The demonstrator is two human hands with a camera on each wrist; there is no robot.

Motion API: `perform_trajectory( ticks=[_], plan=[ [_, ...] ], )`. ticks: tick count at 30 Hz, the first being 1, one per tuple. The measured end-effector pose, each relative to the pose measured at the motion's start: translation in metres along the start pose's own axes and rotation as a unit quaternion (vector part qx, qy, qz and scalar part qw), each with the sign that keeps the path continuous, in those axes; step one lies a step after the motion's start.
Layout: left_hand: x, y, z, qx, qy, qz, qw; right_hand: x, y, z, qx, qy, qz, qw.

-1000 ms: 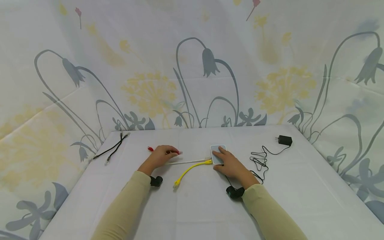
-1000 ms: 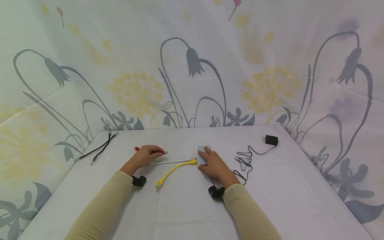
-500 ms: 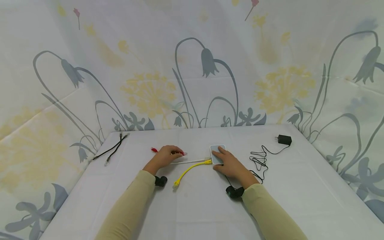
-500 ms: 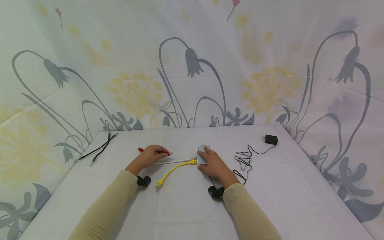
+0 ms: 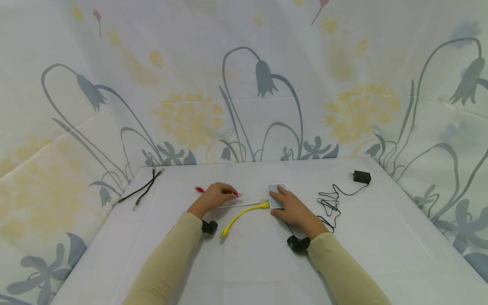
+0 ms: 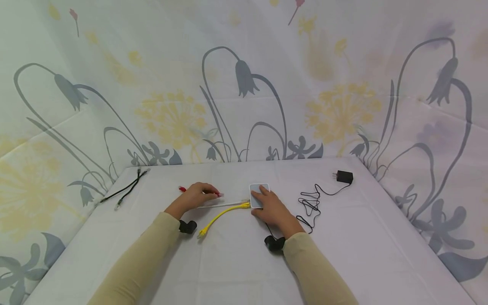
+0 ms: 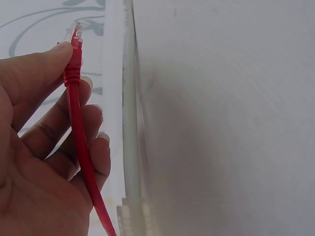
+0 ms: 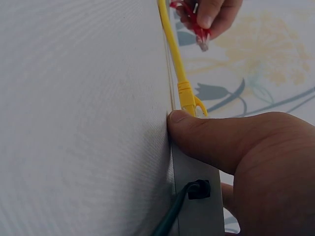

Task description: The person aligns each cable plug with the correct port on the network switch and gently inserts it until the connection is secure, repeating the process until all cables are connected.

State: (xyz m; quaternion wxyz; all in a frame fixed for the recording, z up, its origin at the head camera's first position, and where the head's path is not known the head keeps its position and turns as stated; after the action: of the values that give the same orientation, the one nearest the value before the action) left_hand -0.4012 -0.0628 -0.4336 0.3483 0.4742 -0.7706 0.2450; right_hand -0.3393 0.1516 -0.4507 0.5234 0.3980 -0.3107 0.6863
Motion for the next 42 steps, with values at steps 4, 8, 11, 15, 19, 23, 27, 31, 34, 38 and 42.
perform_trajectory(
  ticks=[4,8,11,15,19,23,27,31,34,38,42],
  plan=[
    [-0.002,0.003,-0.003,0.012,-0.003,0.005,0.9999,0.0,0.0,-0.001,-0.002,-0.001,0.0,1.0],
    [-0.003,0.006,-0.007,0.012,-0.008,0.007,0.9999,-0.001,0.0,-0.002,-0.003,-0.002,0.0,1.0],
    [-0.005,0.009,-0.01,0.01,-0.01,0.01,0.9998,-0.001,0.001,-0.002,-0.002,-0.001,0.0,1.0],
    [-0.009,0.013,-0.013,0.009,-0.005,0.016,0.9998,0.0,0.001,-0.001,-0.004,0.001,0.001,1.0],
    [-0.014,0.016,-0.017,0.004,-0.006,0.021,0.9998,0.0,0.001,-0.001,-0.005,0.001,0.001,1.0],
    [-0.018,0.018,-0.02,0.003,-0.007,0.024,0.9997,0.0,0.001,-0.001,-0.005,0.002,0.001,1.0],
    [-0.022,0.021,-0.022,0.005,-0.008,0.021,0.9997,0.0,0.001,0.0,-0.004,0.0,0.003,1.0],
    [-0.026,0.023,-0.024,0.006,-0.014,0.017,0.9997,0.0,0.001,-0.001,-0.007,-0.001,0.005,1.0],
    [-0.028,0.025,-0.026,0.0,-0.02,0.015,0.9997,0.0,0.001,-0.003,-0.013,-0.001,0.005,0.9999],
    [-0.032,0.027,-0.031,-0.01,-0.022,0.014,0.9996,0.0,0.001,-0.003,-0.016,0.0,0.004,0.9999],
    [-0.035,0.028,-0.034,-0.012,-0.021,0.014,0.9996,0.001,0.001,-0.002,-0.012,0.001,0.003,0.9999]
  ],
)
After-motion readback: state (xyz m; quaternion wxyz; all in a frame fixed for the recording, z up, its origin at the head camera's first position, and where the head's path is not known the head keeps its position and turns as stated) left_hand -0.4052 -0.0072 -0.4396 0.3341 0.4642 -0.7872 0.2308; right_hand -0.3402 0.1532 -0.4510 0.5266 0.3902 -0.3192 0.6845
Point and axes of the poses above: each hand's wrist, its own y-axis towards the middle knuckle, its own x-axis out of the back of the hand, z = x × y, the point moved 10 cm from there along y, towards the middle knuckle, and after that the axes turned 2 degrees about -x, right-handed, at the moved point
